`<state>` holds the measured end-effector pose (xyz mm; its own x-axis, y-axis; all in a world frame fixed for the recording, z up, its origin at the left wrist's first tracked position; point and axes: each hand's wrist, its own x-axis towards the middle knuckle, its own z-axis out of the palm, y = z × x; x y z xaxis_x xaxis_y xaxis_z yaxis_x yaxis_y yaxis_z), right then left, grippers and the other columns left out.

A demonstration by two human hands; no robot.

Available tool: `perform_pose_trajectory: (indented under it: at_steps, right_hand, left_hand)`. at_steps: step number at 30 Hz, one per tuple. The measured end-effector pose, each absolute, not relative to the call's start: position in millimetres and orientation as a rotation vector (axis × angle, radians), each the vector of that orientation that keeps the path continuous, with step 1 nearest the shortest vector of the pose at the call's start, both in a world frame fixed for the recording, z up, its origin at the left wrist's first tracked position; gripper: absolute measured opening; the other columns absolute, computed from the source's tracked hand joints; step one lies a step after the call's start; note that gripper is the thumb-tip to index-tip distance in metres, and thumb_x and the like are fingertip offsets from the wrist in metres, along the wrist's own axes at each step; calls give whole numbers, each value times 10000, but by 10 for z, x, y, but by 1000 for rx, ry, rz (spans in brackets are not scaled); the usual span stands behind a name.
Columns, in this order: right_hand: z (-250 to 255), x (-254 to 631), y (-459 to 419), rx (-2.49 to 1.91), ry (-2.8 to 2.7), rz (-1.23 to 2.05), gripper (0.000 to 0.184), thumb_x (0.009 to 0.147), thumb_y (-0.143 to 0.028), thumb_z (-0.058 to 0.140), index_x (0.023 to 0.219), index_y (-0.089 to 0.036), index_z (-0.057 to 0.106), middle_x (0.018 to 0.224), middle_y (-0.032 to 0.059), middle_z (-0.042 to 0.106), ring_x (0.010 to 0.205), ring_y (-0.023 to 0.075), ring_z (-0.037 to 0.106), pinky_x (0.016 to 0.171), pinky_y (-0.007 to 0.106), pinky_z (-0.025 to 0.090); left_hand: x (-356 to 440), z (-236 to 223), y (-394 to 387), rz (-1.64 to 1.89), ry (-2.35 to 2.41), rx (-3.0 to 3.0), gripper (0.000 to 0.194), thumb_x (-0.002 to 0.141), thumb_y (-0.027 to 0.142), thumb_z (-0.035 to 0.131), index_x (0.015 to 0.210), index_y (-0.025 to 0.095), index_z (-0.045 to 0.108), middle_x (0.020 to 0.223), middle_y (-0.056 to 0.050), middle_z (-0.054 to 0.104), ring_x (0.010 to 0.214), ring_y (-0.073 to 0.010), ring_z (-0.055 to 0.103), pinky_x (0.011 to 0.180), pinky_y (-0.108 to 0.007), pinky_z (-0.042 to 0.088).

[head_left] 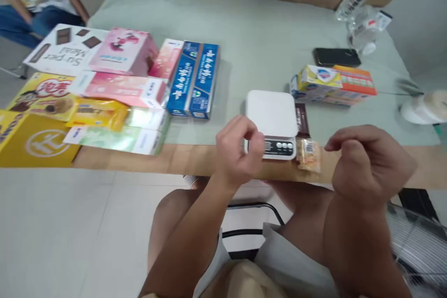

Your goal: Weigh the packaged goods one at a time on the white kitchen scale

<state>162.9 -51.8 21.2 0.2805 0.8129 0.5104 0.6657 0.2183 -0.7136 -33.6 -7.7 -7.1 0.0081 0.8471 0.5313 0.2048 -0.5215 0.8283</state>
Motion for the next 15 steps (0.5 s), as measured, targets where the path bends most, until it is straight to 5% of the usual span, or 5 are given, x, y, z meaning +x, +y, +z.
perform_pose_trajectory:
  at_steps: [3, 7, 9, 15]
  right_hand:
    - [6, 2046, -380, -1657, -1221, 247, 133, 854, -347, 622, 781, -253, 682, 684, 0, 661, 605, 176, 588, 585, 331, 477]
    - [-265, 2384, -311, -1900, -1050, 433, 162, 825, -382, 624, 832, -234, 691, 720, -5, 673, 643, 168, 618, 647, 336, 515]
    - [-313, 2441, -330, -1914, -1109, 502, 183, 822, -393, 634, 877, -235, 708, 784, 8, 698, 672, 173, 635, 696, 359, 544]
    - [-256, 2464, -431, -1910, -1258, 615, 216, 876, -416, 645, 978, -240, 719, 952, 52, 754, 702, 182, 657, 656, 348, 561]
  left_hand:
    - [120, -46, -119, 1039, 1157, 2205, 197, 908, 406, 626, 969, 219, 645, 990, -85, 744, 1025, -281, 677, 910, -444, 520]
    - [510, -69, -216, 490, 1116, 2499, 683, 888, 511, 732, 1444, 147, 573, 1524, -170, 620, 1536, -398, 439, 1316, -603, 271]
    - [600, -108, -230, 344, 1087, 2561, 760, 886, 489, 757, 1518, 137, 520, 1586, -173, 572, 1584, -398, 388, 1346, -610, 235]
    - [693, -145, -198, 320, 1093, 2545, 586, 894, 272, 715, 1458, 207, 574, 1392, -109, 710, 1497, -334, 520, 1360, -574, 245]
